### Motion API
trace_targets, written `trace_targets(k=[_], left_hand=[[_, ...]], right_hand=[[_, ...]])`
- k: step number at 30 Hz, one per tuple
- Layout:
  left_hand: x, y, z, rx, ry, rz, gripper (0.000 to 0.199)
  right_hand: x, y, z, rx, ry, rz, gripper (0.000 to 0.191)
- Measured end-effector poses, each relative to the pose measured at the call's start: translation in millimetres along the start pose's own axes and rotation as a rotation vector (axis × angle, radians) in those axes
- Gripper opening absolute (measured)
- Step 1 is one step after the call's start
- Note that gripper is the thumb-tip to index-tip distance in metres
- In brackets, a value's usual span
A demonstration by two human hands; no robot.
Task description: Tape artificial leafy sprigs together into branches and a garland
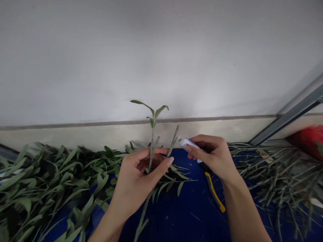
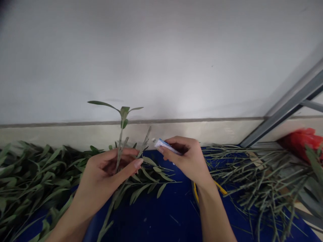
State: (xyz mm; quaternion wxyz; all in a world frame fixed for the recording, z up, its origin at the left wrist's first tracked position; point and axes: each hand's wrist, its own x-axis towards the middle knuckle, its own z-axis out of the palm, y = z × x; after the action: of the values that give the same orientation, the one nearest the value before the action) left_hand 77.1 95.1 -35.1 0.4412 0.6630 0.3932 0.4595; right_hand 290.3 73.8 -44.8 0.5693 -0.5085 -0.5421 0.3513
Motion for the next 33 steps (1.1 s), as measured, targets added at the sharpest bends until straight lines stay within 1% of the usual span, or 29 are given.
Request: trace_targets(k=[5, 9, 15, 19, 24, 28, 30, 33], left_hand=[[1, -1, -0.3, -0.028, 0.008, -0.011, 0.012], [1, 0, 0.1, -0.023, 0.007, -0.017, 0.011], [1, 0, 0.5, -0.035, 0.013, -0.022, 0.012], [4, -2, -2.2, -0.034, 0.036, -0.033, 0.015], [8, 1, -9.8, -0.057, 0.120, -0.072, 0.017], [8, 3, -16.3, -0.075, 0.182, -0.058, 0.017], [8, 3, -19.0, -0.081, 0.207, -0.054, 0.016], [9, 2, -22.0, -0.090, 0.231, -0.047, 0.017]], right_hand=[[-2, -4, 0, 0.021, 0.021, -0.018, 0.012], [-3, -5, 4, 0.039, 0.018, -0.019, 0.013], [-1, 0, 2, 0.020, 0.008, 0.002, 0.015], [4, 10, -6, 0.028, 0.003, 0.014, 0.017], [14, 29, -14, 0.144, -0.025, 0.050, 0.019], [20, 46, -19, 0.237, 0.044, 0.088, 0.019], [22, 53, -22, 0.289, 0.077, 0.071, 0.021], [23, 61, -27, 0.338, 0.090, 0.046, 0.023]])
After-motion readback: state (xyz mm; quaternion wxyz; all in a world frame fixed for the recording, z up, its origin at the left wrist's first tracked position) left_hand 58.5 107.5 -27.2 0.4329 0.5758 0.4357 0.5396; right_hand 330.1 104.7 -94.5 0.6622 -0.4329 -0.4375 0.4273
